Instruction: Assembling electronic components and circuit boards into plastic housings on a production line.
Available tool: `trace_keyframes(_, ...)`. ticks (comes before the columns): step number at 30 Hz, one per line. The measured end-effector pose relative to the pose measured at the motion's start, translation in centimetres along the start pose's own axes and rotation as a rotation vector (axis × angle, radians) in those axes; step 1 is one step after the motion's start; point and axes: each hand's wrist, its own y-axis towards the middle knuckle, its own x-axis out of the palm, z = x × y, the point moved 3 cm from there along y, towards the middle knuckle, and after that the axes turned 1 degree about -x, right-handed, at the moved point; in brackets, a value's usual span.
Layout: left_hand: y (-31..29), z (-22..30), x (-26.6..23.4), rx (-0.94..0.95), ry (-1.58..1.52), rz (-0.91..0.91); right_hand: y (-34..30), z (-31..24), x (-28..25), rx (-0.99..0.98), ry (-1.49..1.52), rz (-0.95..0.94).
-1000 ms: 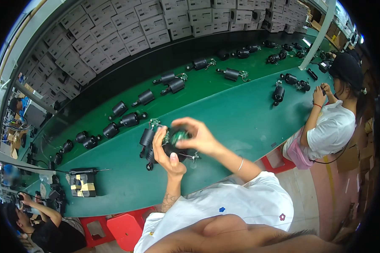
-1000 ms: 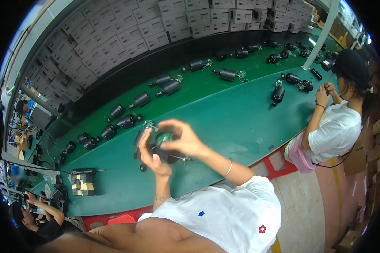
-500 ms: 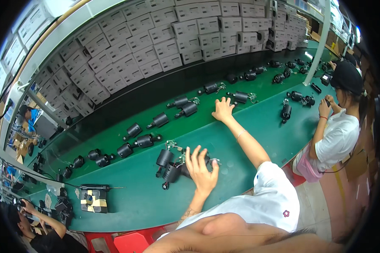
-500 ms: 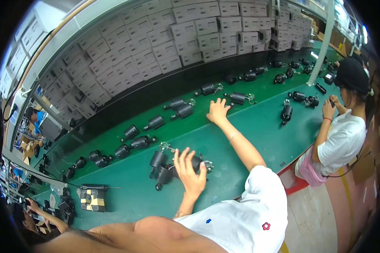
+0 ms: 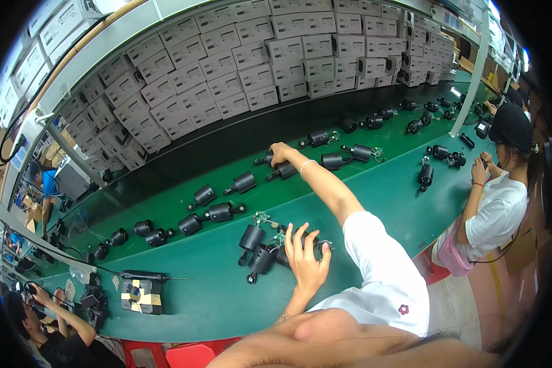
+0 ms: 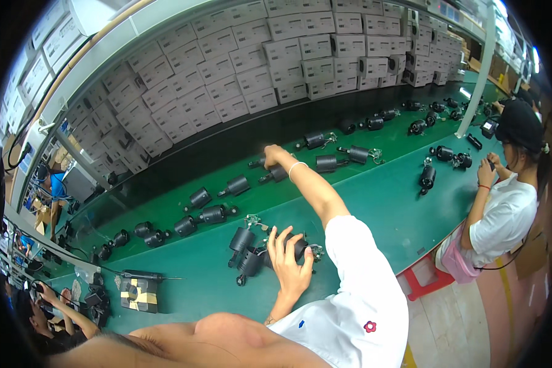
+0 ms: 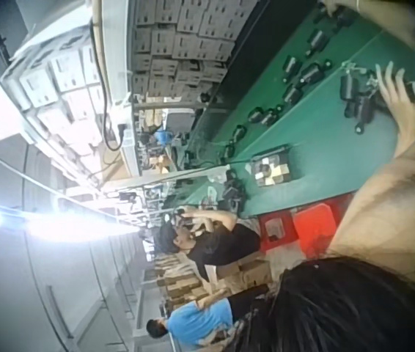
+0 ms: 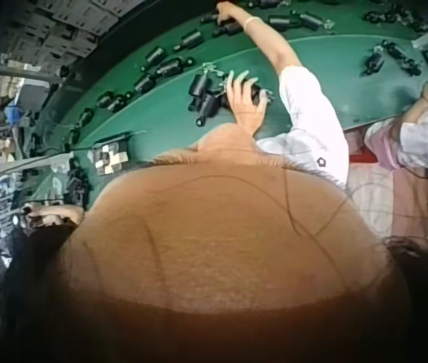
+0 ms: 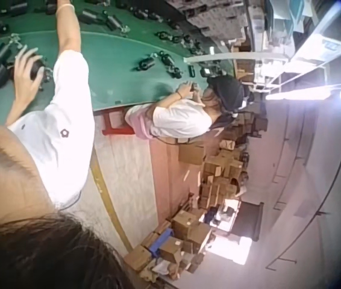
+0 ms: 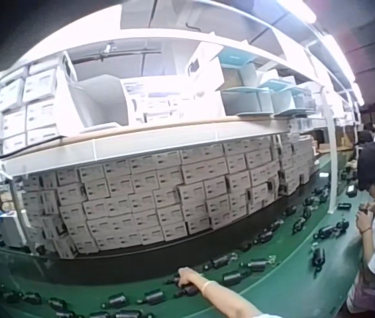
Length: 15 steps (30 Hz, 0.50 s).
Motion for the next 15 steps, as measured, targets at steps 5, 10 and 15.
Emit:
trace_keyframes(5, -0.2, -0.4, 0.1, -0.013, -0.026, 0.002, -3.5, -1.0, -2.0, -0.059, 0.109, 0.134)
trace_keyframes(10, 0.0, -0.2, -0.3, -0.022, -0.054, 0.022, -16.6, -5.2, -10.0, -0.258, 0.456, 0.563)
trace_keyframes(15, -0.4, 0.8, 0.3, -0.006, -0.111, 0.031, -28.0, -4.4, -8.4, -0.338, 0.431, 0.075)
